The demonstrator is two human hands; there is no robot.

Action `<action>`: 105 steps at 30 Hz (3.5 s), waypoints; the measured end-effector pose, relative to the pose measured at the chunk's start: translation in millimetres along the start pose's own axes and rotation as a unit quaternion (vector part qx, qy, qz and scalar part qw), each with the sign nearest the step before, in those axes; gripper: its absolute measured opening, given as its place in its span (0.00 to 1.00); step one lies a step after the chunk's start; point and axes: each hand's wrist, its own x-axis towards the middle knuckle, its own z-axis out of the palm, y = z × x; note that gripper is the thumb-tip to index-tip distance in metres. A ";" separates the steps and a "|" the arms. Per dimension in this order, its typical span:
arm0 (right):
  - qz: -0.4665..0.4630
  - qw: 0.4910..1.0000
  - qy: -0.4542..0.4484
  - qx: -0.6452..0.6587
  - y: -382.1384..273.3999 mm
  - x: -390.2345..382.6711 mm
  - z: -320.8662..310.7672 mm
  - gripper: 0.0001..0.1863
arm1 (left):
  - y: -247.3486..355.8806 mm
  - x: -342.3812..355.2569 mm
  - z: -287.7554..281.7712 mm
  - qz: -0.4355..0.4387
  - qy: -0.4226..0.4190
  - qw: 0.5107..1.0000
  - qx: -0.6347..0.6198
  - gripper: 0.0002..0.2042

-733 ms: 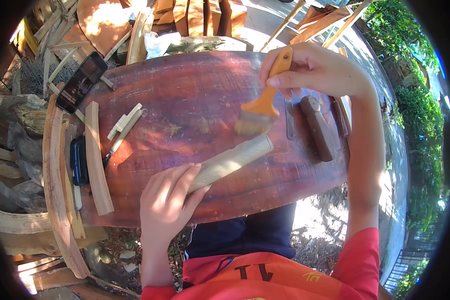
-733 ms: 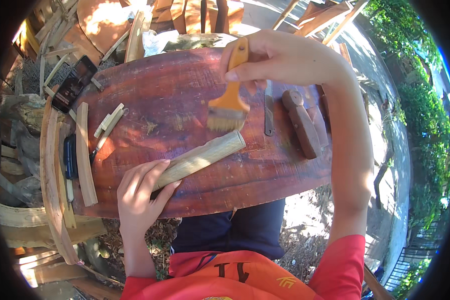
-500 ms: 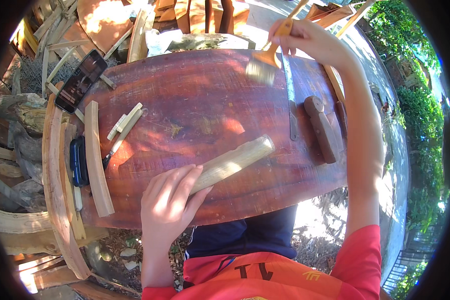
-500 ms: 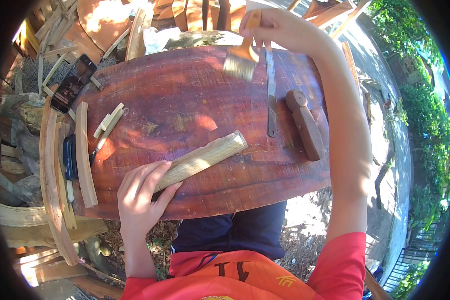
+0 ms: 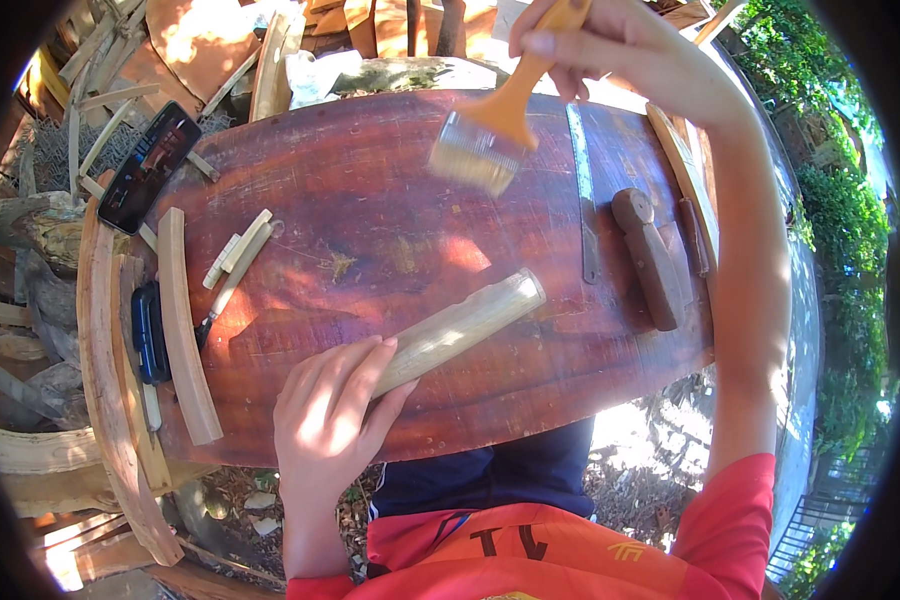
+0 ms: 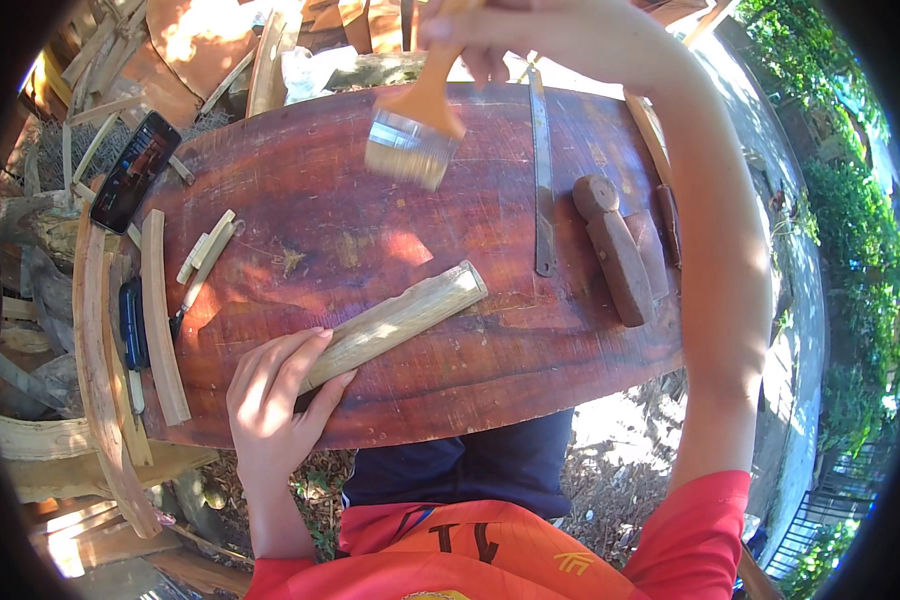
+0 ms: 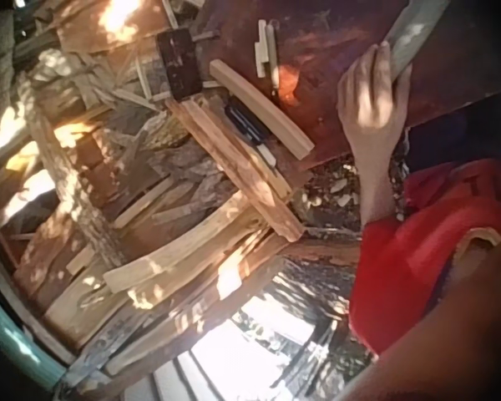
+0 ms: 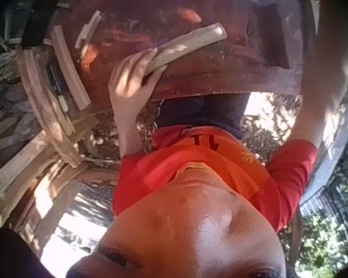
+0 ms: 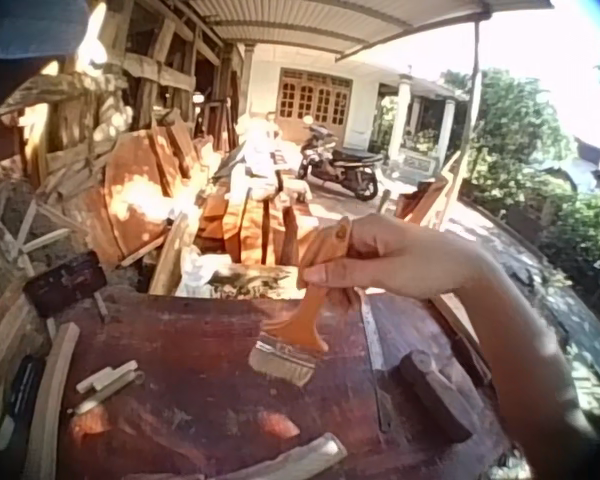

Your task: Brushing dust off a wooden handle and then filing it down in a workshop.

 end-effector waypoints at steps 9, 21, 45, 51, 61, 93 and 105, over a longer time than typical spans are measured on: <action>-0.030 0.950 0.055 -0.305 38.4 45.8 -4.1 0.22 | -0.3 -4.2 -1.8 -0.027 -0.023 0.999 -0.012 0.23; -0.063 0.979 -0.128 0.146 -50.7 -6.3 73.9 0.17 | -3.6 -7.5 -1.2 -0.013 0.000 1.000 -0.021 0.22; -0.102 0.968 0.020 -0.230 -16.8 60.2 77.3 0.13 | -7.8 -7.3 -1.2 -0.028 0.042 0.999 -0.007 0.20; -0.078 0.960 0.086 -0.255 10.9 45.9 35.5 0.19 | -8.9 -6.1 -1.2 -0.042 0.058 0.997 0.010 0.20; -0.094 0.954 0.129 -0.252 46.4 41.8 19.2 0.16 | -8.3 -5.6 -0.9 -0.050 0.038 0.998 0.019 0.21; -0.096 0.935 0.126 -0.317 75.0 1.6 37.1 0.15 | -6.7 0.2 1.7 -0.036 0.029 0.999 0.005 0.21; -0.018 0.976 0.123 -0.177 50.4 -22.1 31.5 0.16 | -3.1 -0.3 4.7 -0.061 0.022 0.997 0.046 0.21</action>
